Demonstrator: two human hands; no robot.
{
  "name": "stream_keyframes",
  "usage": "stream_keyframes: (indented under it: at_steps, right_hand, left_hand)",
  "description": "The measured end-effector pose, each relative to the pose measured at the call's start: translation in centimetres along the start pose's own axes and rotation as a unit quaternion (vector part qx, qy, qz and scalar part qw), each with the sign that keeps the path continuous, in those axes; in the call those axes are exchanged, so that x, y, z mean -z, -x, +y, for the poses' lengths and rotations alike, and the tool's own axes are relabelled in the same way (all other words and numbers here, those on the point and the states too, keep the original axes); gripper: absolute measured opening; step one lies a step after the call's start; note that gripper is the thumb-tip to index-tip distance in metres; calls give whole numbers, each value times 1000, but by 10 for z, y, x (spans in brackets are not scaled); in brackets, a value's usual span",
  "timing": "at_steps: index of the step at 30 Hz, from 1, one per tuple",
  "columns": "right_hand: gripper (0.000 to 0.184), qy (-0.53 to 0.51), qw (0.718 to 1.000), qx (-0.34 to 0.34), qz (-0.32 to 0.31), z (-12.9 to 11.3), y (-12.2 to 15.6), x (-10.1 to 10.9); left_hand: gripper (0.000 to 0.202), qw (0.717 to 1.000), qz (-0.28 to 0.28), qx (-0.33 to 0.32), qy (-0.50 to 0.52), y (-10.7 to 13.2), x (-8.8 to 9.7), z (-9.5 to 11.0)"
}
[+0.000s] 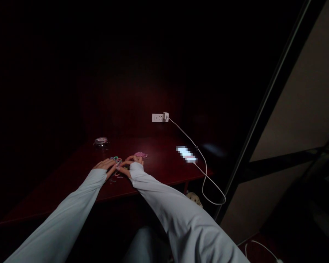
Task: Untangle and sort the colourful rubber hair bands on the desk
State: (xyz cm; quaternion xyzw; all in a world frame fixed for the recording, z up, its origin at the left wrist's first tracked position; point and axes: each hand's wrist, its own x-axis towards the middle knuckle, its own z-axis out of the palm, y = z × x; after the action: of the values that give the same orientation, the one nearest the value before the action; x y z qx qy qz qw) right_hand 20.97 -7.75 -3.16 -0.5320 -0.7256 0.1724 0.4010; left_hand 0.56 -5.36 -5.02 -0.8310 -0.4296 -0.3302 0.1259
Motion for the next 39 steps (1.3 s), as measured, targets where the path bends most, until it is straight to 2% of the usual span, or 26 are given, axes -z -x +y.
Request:
stream_keyframes:
  at_steps: [3, 7, 10, 13, 15, 18, 21, 25, 28, 34, 39]
  right_hand:
    - [23, 0, 1000, -14, -5, 1, 0, 0]
    - [23, -7, 1000, 8, 0, 5, 0, -4]
    - [22, 4, 1000, 8, 17, 8, -5, -3]
    - [20, 35, 998, -20, 55, 13, -14, 8]
    - [19, 47, 993, -53, 95, 18, -20, 21]
    - [21, 76, 986, -91, 120, 29, -26, 39]
    - [22, 99, 981, -98, 135, 39, -32, 49]
    - [23, 118, 974, -126, 144, 47, -40, 51]
    - [22, 123, 972, -134, 152, 49, -45, 49]
    - [23, 129, 964, -173, 153, 51, -52, 48]
    - [33, 153, 964, -169, 138, 54, -50, 46]
  left_hand:
    - [51, 1000, -1, -13, 5, 0, 3, -1]
    - [50, 1000, -12, -27, 1, 0, 1, -8]
    - [45, 1000, 4, -3, -12, 0, 0, -11]
    - [41, 1000, 20, 7, -20, -2, 3, -7]
    - [40, 1000, 9, -8, -13, -4, 7, -4]
    - [41, 1000, -5, -13, -16, -8, 8, -4]
    - [44, 999, -30, -15, -7, -11, 2, -14]
    - [43, 999, -43, -14, 16, -12, -9, -23]
    - [44, 999, -32, -2, 14, -8, -8, -15]
    - [40, 1000, -6, 6, 22, -5, 12, 14]
    - [39, 1000, -9, 8, 13, -6, 14, 17]
